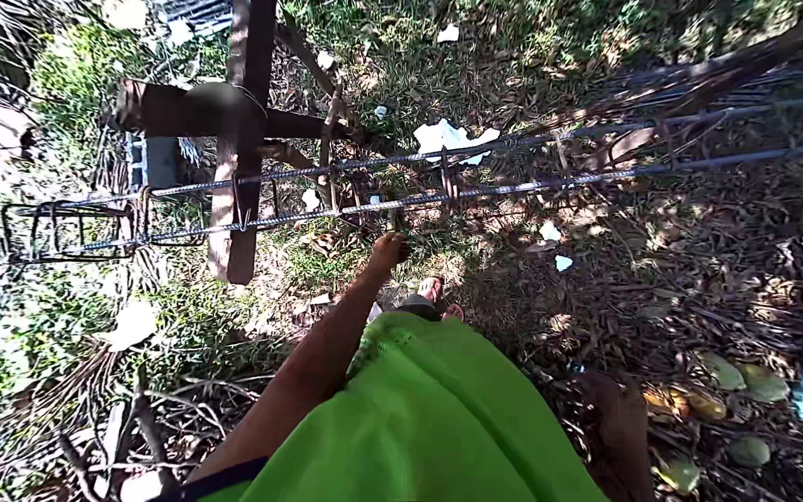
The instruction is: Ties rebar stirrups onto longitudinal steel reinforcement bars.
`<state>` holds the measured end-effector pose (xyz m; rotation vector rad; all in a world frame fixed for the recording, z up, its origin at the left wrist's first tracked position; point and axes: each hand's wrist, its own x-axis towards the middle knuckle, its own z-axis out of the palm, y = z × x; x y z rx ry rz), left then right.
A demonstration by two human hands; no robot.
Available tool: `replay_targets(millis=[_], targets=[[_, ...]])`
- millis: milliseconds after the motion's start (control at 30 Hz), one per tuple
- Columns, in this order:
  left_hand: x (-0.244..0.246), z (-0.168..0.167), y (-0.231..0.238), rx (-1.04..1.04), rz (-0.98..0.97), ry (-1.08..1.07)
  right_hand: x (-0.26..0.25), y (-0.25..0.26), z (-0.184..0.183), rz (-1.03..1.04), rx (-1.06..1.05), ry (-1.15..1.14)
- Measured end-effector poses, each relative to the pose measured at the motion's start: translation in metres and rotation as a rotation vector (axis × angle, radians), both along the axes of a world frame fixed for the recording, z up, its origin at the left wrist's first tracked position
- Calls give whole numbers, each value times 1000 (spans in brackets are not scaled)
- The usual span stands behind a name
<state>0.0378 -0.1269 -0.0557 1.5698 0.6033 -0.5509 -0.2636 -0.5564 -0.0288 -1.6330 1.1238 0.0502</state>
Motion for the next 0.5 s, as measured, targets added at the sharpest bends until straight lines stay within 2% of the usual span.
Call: replay_targets(millis=[100, 167, 267, 400, 500], targets=[[31, -22, -20, -86, 27, -51, 53, -16, 74, 12, -93, -297], [44, -27, -34, -142, 36, -54, 82, -21, 114, 1, -66, -563], [58, -35, -51, -199, 61, -13, 125, -7, 164, 36, -209, -656], [70, -53, -60, -174, 112, 27, 167, 19, 191, 258, -255, -669], [84, -63, -62, -185, 137, -83, 195, 37, 191, 413, -262, -634]])
